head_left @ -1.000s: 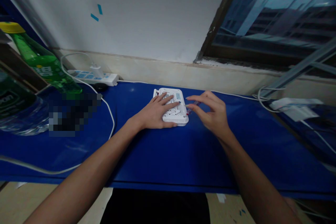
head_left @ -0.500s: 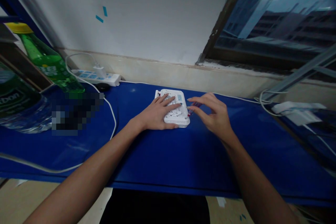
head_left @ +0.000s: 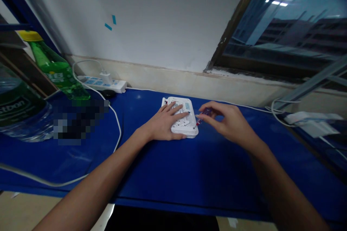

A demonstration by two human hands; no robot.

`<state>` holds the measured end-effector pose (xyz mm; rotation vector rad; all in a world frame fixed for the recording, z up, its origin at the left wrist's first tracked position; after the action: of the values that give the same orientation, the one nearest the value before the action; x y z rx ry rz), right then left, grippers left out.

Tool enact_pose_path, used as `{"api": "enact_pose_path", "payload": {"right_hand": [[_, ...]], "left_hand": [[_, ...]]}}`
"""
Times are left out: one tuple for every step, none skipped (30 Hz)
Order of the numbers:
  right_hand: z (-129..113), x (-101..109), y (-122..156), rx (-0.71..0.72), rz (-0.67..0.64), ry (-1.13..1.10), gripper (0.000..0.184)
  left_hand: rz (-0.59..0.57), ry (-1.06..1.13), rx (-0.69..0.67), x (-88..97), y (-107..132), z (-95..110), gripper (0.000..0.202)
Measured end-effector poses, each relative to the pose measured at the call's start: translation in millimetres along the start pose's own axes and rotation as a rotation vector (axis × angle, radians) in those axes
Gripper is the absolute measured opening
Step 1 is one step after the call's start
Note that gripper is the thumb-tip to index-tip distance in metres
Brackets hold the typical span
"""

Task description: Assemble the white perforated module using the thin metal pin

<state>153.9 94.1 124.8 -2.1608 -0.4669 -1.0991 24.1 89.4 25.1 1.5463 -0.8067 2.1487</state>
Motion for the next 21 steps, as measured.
{"api": "enact_pose_path", "payload": {"right_hand": [[-4,-3,-4,0.007,-0.116,0.033,0.013],[-8,-10,-6,0.025,-0.270,0.094,0.010],[-15,-13,-7,0.076,-0.373,0.169,0.008],[-25,-16,-8,0.153,-0.451,0.245,0.010],[-32,-21,-9,0.215,-0.521,0.320,0.014],[-37,-26,-9,0.269,-0.578,0.401,0.017],[-41,-33,-9,0.317,-0.628,0.488,0.019],[-43,-41,-9,0.356,-0.669,0.577,0.021],[-44,-48,-8,0.389,-0.704,0.658,0.022],[-45,-55,-7,0.417,-0.733,0.724,0.022],[-45,-61,-6,0.434,-0.763,0.769,0.022],[-45,-65,-6,0.442,-0.790,0.798,0.020],[-45,-68,-5,0.435,-0.812,0.815,0.018],[-43,-70,-5,0.413,-0.827,0.824,0.016],[-41,-71,-6,0.374,-0.831,0.828,0.014],[-38,-70,-9,0.317,-0.827,0.827,0.012],[-34,-69,-11,0.244,-0.817,0.820,0.013],[-30,-68,-14,0.163,-0.804,0.810,0.015],[-25,-66,-16,0.085,-0.790,0.797,0.018],[-22,-65,-17,0.021,-0.782,0.786,0.020],[-19,-65,-18,-0.022,-0.783,0.777,0.021]], "left_hand": [[-0.004,0.002,-0.001,-0.2,0,0,0.093],[-0.009,0.005,-0.002,-0.4,0,1,0.092],[-0.013,0.006,-0.002,-0.5,0,1,0.092],[-0.014,0.005,-0.001,-0.3,0,1,0.092],[-0.011,0.003,0.000,0.2,0,1,0.093],[-0.006,0.002,0.001,0.7,0,1,0.093],[-0.001,0.001,0.001,1.2,0,0,0.094],[0.001,0.001,0.000,1.3,0,0,0.094],[0.000,0.002,-0.001,1.1,0,0,0.094],[-0.002,0.003,-0.002,0.7,0,0,0.094],[-0.003,0.002,-0.002,0.3,-1,0,0.094],[-0.004,0.001,-0.002,0.1,-1,-1,0.095],[-0.001,0.000,-0.003,0.0,-1,-1,0.095],[0.001,-0.001,-0.006,0.0,-1,-1,0.095],[0.004,-0.001,-0.007,0.0,-1,-1,0.096],[0.005,0.000,-0.008,-0.1,-2,-1,0.096],[0.004,0.000,-0.009,-0.3,-2,0,0.096],[0.003,-0.001,-0.009,-0.4,-2,0,0.096],[0.001,-0.003,-0.008,-0.6,-2,1,0.096],[0.000,-0.004,-0.005,-0.6,-1,1,0.096],[-0.002,-0.004,-0.003,-0.5,-1,1,0.096]]}}
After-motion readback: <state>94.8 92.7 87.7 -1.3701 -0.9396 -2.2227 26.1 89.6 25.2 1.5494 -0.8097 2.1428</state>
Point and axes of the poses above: each hand's wrist, its own y-axis away from the middle knuckle, its own x-axis out of the back of the hand, z = x × y, the point moved 10 cm from there along -y, towards the middle knuckle, and after that the axes turned 2 degrees about -x, right-handed, at the moved point
